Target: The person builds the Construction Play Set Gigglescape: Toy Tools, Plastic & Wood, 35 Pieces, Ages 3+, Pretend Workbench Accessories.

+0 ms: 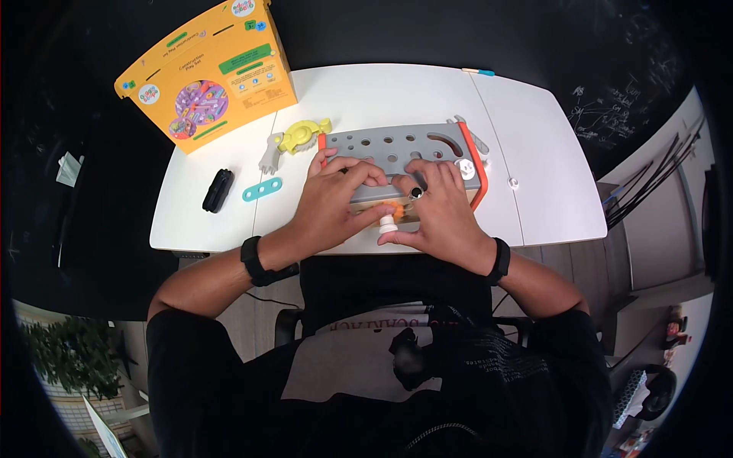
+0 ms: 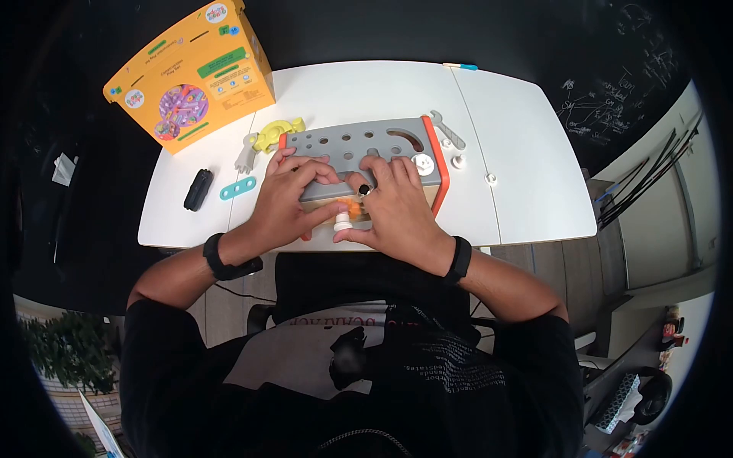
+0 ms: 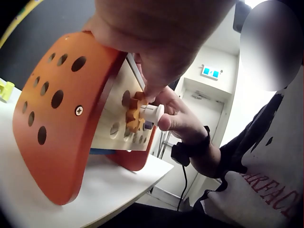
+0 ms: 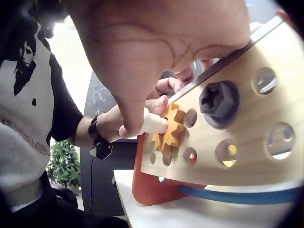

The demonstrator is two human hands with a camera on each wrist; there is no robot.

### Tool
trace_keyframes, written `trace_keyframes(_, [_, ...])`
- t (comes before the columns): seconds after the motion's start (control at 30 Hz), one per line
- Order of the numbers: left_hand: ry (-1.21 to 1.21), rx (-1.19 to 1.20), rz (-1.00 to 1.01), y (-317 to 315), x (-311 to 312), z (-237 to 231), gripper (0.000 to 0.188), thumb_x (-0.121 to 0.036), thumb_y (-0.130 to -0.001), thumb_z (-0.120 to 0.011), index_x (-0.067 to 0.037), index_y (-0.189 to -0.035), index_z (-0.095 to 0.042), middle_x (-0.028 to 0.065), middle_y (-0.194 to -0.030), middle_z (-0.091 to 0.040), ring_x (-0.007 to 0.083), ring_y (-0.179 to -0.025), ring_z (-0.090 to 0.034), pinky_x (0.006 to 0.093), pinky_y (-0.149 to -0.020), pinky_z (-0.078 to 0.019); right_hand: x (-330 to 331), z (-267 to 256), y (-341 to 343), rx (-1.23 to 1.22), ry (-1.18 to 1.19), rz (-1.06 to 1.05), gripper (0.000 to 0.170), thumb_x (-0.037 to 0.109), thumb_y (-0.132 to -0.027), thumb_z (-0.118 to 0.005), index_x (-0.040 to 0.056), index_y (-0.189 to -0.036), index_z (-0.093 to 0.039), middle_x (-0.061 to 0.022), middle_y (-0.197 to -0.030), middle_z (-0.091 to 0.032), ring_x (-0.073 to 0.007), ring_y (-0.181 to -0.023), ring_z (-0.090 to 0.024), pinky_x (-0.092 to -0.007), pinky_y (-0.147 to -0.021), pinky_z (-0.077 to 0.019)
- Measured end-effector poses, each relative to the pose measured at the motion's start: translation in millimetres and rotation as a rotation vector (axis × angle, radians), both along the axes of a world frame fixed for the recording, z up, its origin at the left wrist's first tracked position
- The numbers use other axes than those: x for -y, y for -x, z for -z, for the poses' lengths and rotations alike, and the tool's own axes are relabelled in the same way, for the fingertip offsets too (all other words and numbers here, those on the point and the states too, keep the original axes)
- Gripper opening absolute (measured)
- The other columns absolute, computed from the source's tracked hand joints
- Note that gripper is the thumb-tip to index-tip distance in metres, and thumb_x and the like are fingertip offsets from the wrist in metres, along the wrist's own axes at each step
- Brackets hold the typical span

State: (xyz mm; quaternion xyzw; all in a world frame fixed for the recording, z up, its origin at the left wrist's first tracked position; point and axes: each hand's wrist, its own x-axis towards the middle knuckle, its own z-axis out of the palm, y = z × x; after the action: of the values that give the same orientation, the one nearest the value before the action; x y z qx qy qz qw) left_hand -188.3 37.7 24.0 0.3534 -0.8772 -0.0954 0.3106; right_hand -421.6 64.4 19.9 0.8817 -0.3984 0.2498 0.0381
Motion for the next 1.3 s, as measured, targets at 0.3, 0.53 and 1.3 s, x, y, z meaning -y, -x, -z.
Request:
trace_keyframes(0.3, [0.082,-0.006,0.010,1,5,3,0.032,-0.033,-0.084,-0.086,-0.013,-0.105,-0.073,-0.0013,-0.102,-0.075,0.0237,-0.122,-0.063,0.0517,-0.114,-0.0303,6,3,0,0.032,-0.031,-0.012,0.076,0.061,-0.076,-0.083,0.0058,-0.123,-0.062,-0.0155,-0.131,-0.050,-0.0389,-0.119,-0.046,-0.0524,-0.109,-0.0333])
trace_keyframes(0.53, [0.107,-0.019,0.009,1,5,4,0.031,-0.034,-0.084,-0.085,-0.014,-0.104,-0.073,-0.0025,-0.101,-0.076,0.0233,-0.121,-0.064,0.0532,-0.114,-0.0306,6,1,-1,0.033,-0.022,-0.011,0.074,0.061,-0.078,-0.081,0.0053,-0.125,-0.065,-0.0145,-0.129,-0.053,-0.0372,-0.114,-0.048,-0.0530,-0.109,-0.0330])
trace_keyframes(1.3, [0.066,-0.003,-0.001,0,8,4,0.032,-0.032,-0.084,-0.085,-0.012,-0.107,-0.072,0.0028,-0.107,-0.075,0.0246,-0.126,-0.061,0.0526,-0.117,-0.0287,14,-3,-4,0.018,-0.097,-0.021,0.070,0.053,-0.078,-0.084,0.0039,-0.126,-0.066,-0.0151,-0.125,-0.053,-0.0390,-0.112,-0.047,-0.0535,-0.109,-0.0324])
